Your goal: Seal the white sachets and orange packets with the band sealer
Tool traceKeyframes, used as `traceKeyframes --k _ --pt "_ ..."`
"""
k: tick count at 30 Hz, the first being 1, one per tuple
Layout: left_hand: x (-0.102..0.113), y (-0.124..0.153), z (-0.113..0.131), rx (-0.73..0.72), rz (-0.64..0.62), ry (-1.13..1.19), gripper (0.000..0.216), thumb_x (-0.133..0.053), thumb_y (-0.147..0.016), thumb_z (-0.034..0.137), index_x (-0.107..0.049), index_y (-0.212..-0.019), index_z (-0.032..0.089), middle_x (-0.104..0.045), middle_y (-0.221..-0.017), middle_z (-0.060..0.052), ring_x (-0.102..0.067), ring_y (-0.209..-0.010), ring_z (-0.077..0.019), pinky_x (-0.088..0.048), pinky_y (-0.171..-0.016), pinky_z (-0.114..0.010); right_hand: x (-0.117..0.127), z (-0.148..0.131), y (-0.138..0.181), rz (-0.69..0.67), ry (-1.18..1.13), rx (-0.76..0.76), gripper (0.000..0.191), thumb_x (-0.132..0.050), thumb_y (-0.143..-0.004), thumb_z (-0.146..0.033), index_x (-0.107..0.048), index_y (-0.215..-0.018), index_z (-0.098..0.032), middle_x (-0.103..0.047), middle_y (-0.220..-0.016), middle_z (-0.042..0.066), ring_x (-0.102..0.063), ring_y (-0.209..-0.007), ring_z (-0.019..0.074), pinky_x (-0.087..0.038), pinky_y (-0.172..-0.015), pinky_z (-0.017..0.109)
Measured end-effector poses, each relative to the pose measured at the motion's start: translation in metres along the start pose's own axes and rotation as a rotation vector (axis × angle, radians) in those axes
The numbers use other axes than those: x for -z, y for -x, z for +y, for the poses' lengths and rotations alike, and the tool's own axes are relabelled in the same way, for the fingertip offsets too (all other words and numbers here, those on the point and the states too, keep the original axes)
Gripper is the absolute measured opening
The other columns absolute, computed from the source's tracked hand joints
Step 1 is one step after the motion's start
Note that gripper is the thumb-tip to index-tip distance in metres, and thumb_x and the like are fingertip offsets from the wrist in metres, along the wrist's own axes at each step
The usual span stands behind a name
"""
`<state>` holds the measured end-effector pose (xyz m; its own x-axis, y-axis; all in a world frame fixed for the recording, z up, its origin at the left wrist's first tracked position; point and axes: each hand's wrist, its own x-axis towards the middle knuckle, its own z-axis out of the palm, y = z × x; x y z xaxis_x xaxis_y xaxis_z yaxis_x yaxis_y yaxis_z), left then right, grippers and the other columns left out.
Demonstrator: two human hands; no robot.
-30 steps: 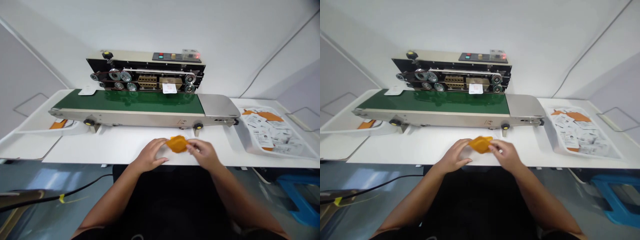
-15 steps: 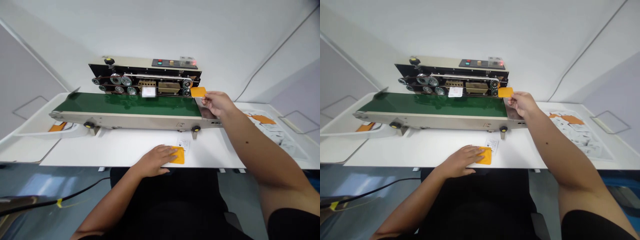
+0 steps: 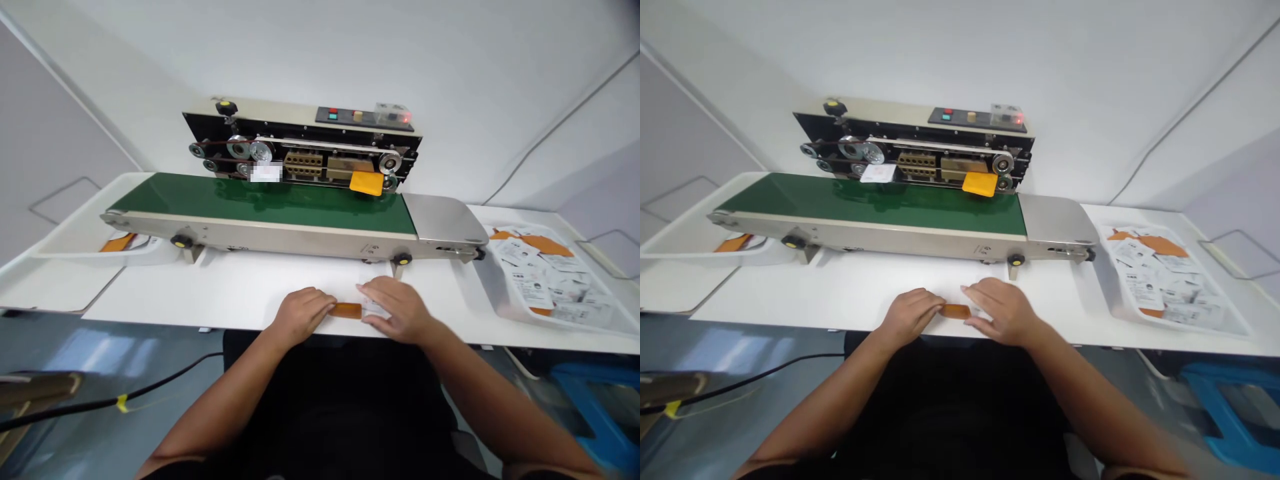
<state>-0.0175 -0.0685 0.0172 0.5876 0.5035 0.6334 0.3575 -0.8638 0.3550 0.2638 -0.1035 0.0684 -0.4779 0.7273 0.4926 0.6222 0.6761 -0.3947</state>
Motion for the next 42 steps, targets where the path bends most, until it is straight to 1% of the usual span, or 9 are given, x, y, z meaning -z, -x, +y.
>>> traceKeyframes --k 7,15,22,26,30,34,36,39,42 --pt "0.001 0.007 -0.003 0.069 -0.013 0.052 0.019 -0.054 -0.109 0.03 -0.07 -0.114 0.021 -0.079 -0.097 -0.005 -0.073 -0.081 -0.0174 -0.059 -0.077 -0.03 -0.04 -0.015 0.004 -0.072 -0.058 -0.184 0.026 -0.054 -0.105 -0.04 -0.079 -0.11 -0.037 -0.081 -0.097 0.001 -0.077 -0.088 0.0272 -0.066 -0.08 0.046" --pt "-0.003 -0.006 -0.002 0.242 -0.265 0.019 0.06 -0.069 -0.1 0.05 -0.052 -0.15 0.022 -0.064 -0.144 -0.014 -0.062 -0.129 -0.0319 -0.053 -0.111 -0.051 0.071 0.055 -0.059 0.634 -0.198 -0.523 0.044 -0.079 -0.089 -0.035 -0.075 -0.131 -0.026 -0.075 -0.084 0.001 -0.064 -0.061 0.0147 -0.059 -0.057 0.03" --pt "-0.006 -0.007 -0.005 0.193 -0.301 -0.004 0.055 -0.067 -0.101 0.049 -0.055 -0.147 0.022 -0.064 -0.144 -0.014 -0.061 -0.13 -0.0326 -0.052 -0.112 -0.054 0.104 0.152 -0.138 0.579 -0.528 -0.945 0.027 -0.081 -0.08 -0.018 -0.075 -0.105 -0.011 -0.071 -0.075 0.007 -0.059 -0.054 0.0124 -0.046 -0.041 0.022" --pt "-0.006 -0.006 -0.005 0.187 -0.294 0.003 0.056 -0.066 -0.101 0.05 -0.054 -0.148 0.022 -0.063 -0.145 -0.014 -0.06 -0.132 -0.0328 -0.052 -0.112 -0.055 0.105 0.145 -0.148 0.594 -0.275 -0.839 0.042 -0.083 -0.081 -0.026 -0.071 -0.118 -0.014 -0.073 -0.093 0.01 -0.065 -0.07 0.0167 -0.057 -0.055 0.029" --pt "-0.006 -0.006 -0.006 0.194 -0.28 0.027 0.056 -0.065 -0.102 0.051 -0.054 -0.15 0.024 -0.063 -0.146 -0.014 -0.061 -0.131 -0.0324 -0.052 -0.112 -0.055 0.088 0.085 -0.102 0.753 0.111 -0.465 0.031 -0.07 -0.093 -0.03 -0.071 -0.123 -0.023 -0.069 -0.119 0.011 -0.068 -0.103 0.0225 -0.062 -0.087 0.038" --pt "-0.007 -0.006 -0.006 0.169 -0.29 0.046 0.057 -0.066 -0.101 0.052 -0.056 -0.149 0.023 -0.064 -0.145 -0.014 -0.061 -0.131 -0.0323 -0.052 -0.113 -0.054 0.026 0.028 -0.012 0.213 0.123 -0.283 0.026 -0.059 -0.101 -0.033 -0.076 -0.121 -0.026 -0.076 -0.108 0.009 -0.072 -0.101 0.0269 -0.061 -0.097 0.051" --pt "-0.006 -0.006 -0.005 0.154 -0.305 0.047 0.059 -0.067 -0.1 0.054 -0.057 -0.148 0.022 -0.064 -0.146 -0.014 -0.061 -0.133 -0.0331 -0.05 -0.114 -0.054 -0.008 0.014 0.03 -0.04 0.178 -0.279 0.042 -0.065 -0.098 -0.041 -0.072 -0.135 -0.023 -0.071 -0.137 0.015 -0.066 -0.127 0.036 -0.056 -0.107 0.061" --pt "-0.005 -0.007 -0.003 0.1 -0.349 0.058 0.068 -0.069 -0.096 0.063 -0.058 -0.149 0.023 -0.061 -0.152 -0.015 -0.058 -0.139 -0.0355 -0.046 -0.119 -0.056 -0.041 0.006 0.069 -0.182 0.247 -0.249 0.067 -0.074 -0.093 -0.049 -0.061 -0.152 -0.02 -0.05 -0.164 0.016 -0.049 -0.15 0.0411 -0.05 -0.117 0.064" --pt "-0.003 -0.008 -0.001 0.011 -0.405 0.103 0.08 -0.069 -0.092 0.073 -0.055 -0.154 0.025 -0.058 -0.157 -0.014 -0.055 -0.144 -0.0362 -0.043 -0.122 -0.055 -0.05 0.003 0.081 -0.209 0.218 -0.142 0.054 -0.072 -0.097 -0.037 -0.065 -0.148 -0.025 -0.057 -0.159 0.009 -0.056 -0.146 0.0343 -0.052 -0.118 0.057"
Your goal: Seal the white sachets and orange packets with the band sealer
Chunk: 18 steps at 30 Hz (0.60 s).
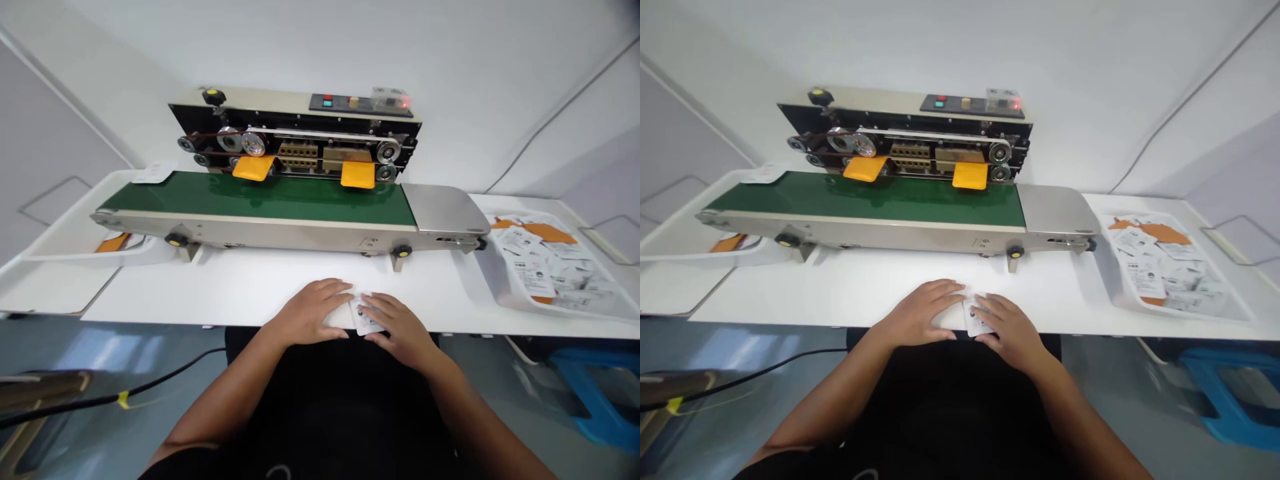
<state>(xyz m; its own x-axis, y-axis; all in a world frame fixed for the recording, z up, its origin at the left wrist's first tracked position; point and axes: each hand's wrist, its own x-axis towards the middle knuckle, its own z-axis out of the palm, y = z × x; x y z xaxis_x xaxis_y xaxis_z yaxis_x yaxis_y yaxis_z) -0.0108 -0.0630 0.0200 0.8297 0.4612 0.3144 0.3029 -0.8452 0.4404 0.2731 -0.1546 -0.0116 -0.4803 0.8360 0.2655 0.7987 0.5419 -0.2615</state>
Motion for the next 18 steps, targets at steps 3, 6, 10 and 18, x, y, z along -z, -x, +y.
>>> traceKeyframes --k 3,6,10,18 --pt "0.002 -0.001 0.001 -0.038 -0.038 0.019 0.084 -0.066 -0.091 0.077 -0.052 -0.156 0.027 -0.057 -0.158 -0.013 -0.056 -0.144 -0.0357 -0.044 -0.122 -0.054 0.001 -0.005 -0.001 0.077 -0.095 0.102 0.036 -0.066 -0.1 -0.028 -0.074 -0.135 -0.028 -0.067 -0.148 0.004 -0.064 -0.138 0.0293 -0.059 -0.112 0.052" --pt "0.002 -0.001 0.002 -0.023 -0.043 0.017 0.086 -0.064 -0.09 0.08 -0.052 -0.157 0.027 -0.057 -0.159 -0.012 -0.056 -0.144 -0.0363 -0.044 -0.122 -0.054 0.003 -0.01 -0.004 0.225 -0.26 0.077 0.029 -0.055 -0.104 -0.023 -0.079 -0.118 -0.032 -0.078 -0.127 0.001 -0.075 -0.12 0.0238 -0.066 -0.101 0.047" --pt "0.002 0.001 0.003 -0.032 -0.033 0.017 0.088 -0.061 -0.09 0.082 -0.051 -0.157 0.027 -0.056 -0.159 -0.013 -0.056 -0.144 -0.0368 -0.044 -0.121 -0.055 0.026 -0.009 -0.012 0.429 -0.42 -0.212 0.025 -0.054 -0.104 -0.029 -0.079 -0.106 -0.03 -0.082 -0.107 0.005 -0.079 -0.099 0.0247 -0.068 -0.089 0.046" --pt "0.007 0.001 0.003 -0.003 -0.029 0.05 0.083 -0.057 -0.092 0.082 -0.055 -0.153 0.026 -0.057 -0.159 -0.013 -0.055 -0.143 -0.0356 -0.042 -0.122 -0.055 0.14 0.067 -0.105 0.729 -0.595 -0.497 0.022 -0.076 -0.089 -0.031 -0.08 -0.109 -0.024 -0.076 -0.098 0.004 -0.072 -0.084 0.0193 -0.063 -0.079 0.038"
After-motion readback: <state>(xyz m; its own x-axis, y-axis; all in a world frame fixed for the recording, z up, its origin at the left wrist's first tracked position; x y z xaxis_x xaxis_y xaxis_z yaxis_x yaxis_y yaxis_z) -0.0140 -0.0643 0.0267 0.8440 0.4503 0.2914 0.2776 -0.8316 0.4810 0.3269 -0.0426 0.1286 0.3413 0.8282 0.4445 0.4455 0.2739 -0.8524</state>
